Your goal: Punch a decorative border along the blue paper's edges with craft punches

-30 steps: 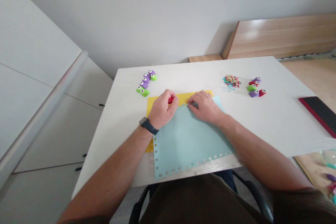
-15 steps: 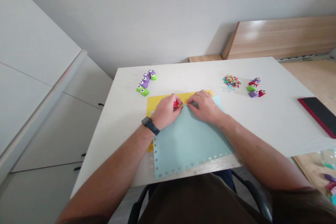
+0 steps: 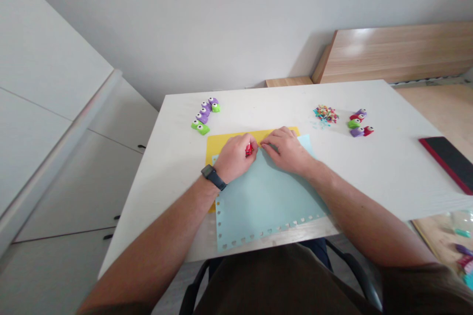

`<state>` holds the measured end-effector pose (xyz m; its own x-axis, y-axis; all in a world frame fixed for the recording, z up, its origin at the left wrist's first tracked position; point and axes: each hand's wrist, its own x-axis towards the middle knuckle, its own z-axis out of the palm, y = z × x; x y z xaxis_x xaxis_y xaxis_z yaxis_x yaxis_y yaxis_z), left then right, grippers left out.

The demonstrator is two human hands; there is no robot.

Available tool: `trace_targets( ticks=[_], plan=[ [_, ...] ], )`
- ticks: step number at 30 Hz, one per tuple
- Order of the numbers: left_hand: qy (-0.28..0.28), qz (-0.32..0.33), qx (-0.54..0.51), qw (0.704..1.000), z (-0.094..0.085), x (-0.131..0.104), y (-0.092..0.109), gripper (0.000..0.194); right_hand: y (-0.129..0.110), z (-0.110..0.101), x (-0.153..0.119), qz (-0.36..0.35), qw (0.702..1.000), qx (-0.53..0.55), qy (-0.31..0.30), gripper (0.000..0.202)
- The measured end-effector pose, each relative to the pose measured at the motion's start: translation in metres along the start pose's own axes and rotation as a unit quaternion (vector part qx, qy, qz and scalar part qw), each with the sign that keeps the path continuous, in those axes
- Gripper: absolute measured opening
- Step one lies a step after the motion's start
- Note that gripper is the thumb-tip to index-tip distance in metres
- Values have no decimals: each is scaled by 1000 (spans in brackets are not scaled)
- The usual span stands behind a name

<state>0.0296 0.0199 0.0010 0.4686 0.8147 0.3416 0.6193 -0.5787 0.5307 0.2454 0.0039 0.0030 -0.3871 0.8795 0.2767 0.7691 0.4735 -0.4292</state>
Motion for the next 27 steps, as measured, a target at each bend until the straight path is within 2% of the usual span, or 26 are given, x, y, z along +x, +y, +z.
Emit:
trace_targets(
  ticks=[16, 27],
  plan=[
    [26, 37, 18, 999, 0, -1, 3, 13, 1, 5, 4, 27, 999, 35, -9, 20],
    [23, 32, 24, 999, 1, 0, 2, 13, 2, 6, 6, 25, 996, 81, 15, 11]
  ],
)
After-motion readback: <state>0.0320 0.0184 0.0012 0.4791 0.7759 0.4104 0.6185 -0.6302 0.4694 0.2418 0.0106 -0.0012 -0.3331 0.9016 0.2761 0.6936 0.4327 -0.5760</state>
